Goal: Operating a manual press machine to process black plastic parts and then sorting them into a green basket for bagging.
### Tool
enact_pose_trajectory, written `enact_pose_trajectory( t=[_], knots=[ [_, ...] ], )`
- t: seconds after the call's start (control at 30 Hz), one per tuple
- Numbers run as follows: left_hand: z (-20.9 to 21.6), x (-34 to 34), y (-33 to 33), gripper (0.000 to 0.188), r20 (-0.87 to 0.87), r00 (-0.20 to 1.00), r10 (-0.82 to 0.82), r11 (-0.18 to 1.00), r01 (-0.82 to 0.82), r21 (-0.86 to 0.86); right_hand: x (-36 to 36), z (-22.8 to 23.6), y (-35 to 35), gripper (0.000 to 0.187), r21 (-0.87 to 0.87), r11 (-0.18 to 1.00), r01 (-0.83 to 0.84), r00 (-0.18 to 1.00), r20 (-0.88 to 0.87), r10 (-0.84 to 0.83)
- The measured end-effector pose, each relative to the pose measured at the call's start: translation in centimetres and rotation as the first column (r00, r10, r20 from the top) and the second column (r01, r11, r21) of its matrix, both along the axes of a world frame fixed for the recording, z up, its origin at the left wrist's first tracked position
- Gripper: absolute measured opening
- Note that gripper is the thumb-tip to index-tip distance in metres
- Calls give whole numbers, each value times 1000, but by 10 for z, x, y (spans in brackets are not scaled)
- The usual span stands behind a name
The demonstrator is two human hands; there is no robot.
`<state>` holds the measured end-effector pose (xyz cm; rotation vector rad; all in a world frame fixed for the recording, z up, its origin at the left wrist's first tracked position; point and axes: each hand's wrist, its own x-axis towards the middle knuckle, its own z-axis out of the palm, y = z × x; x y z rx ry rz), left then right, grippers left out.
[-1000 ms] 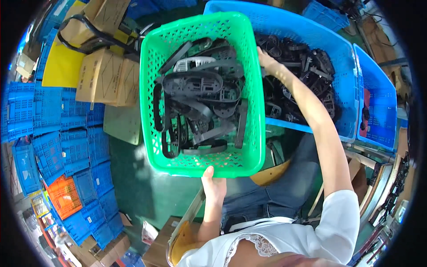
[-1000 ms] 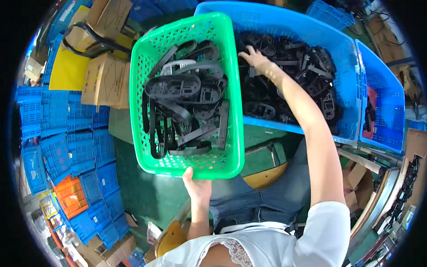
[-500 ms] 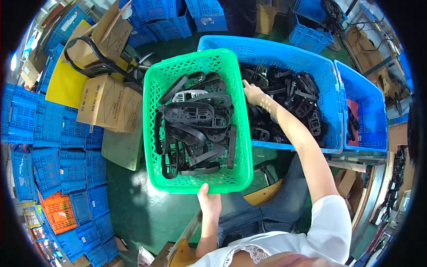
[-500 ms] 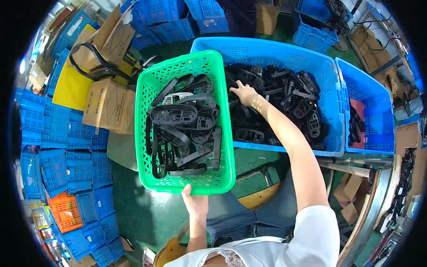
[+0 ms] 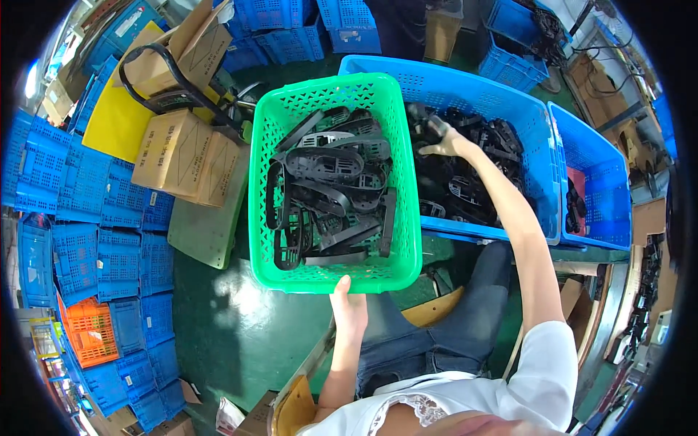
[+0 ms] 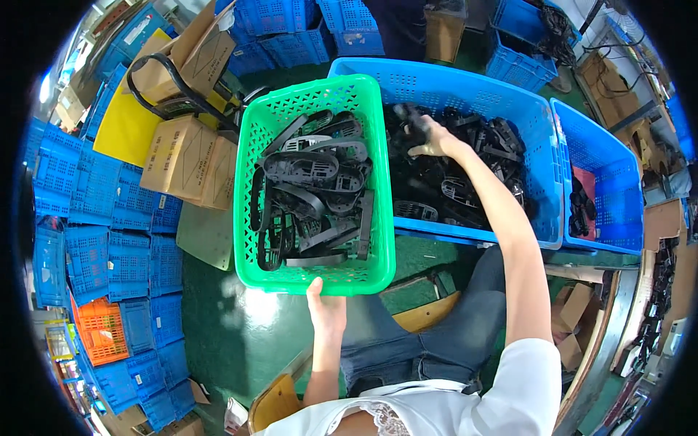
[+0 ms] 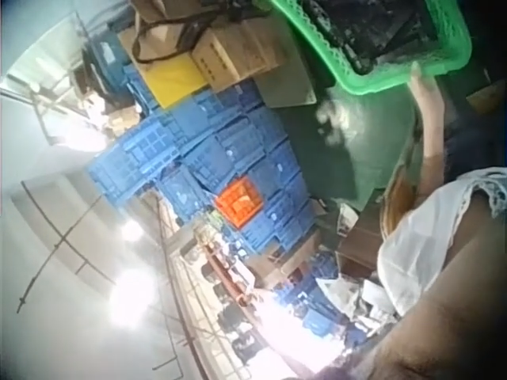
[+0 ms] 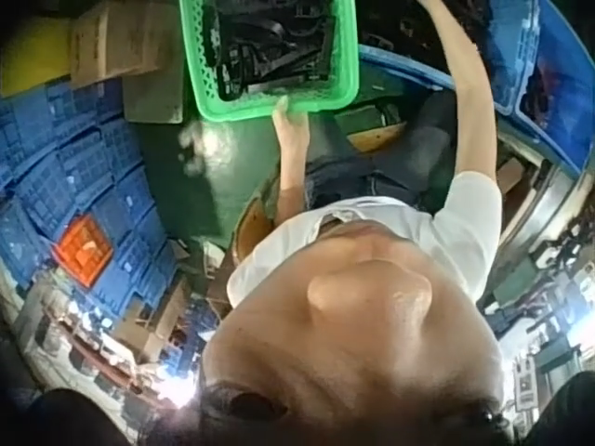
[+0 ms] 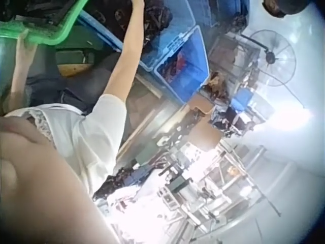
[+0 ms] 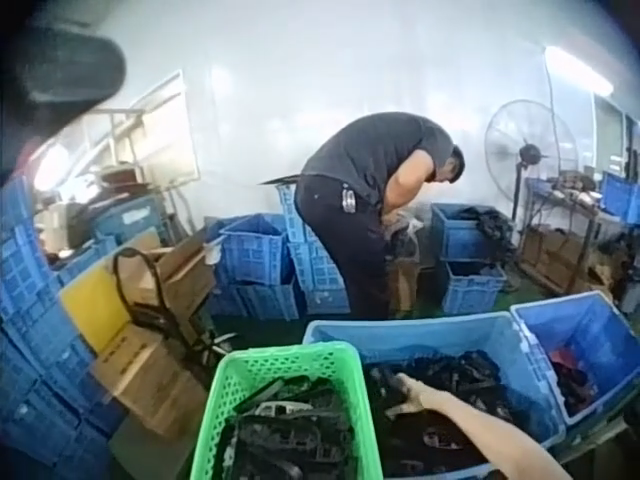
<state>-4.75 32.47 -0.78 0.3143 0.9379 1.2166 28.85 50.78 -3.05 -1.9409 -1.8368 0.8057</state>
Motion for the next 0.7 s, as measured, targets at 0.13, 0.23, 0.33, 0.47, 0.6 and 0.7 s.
enact_pose_trajectory(
  t=[0.13, 0.23, 0.33, 0.47, 0.6, 0.7],
  knots=[
    [-3, 2, 2, 36, 43, 998, -36, 999, 36, 8, 41, 20, -22, 50, 124, 977, 175, 902, -417, -109],
    [-3, 5, 2, 33, 54, 998, 11, 1000, -11, -10, 41, 66, -32, 44, 296, 917, 269, 833, -549, -67],
    [-1, 10, 2, 30, 69, 997, -18, 1000, 17, 8, 40, 131, -37, 41, 397, 891, 218, 857, -515, 20],
    [2, 6, 2, 29, 72, 997, -6, 1000, 8, -20, 13, 171, -4, 41, 562, 823, 77, 925, -349, 151],
    [2, 7, 1, 31, 25, 999, 33, 995, -31, -95, -53, 188, 29, 45, 526, 831, -180, 894, -265, 361],
    [2, 4, 1, 33, 5, 999, 45, 996, -45, -78, -112, 172, 51, 42, 612, 568, -551, 747, 58, 663]
  ],
)
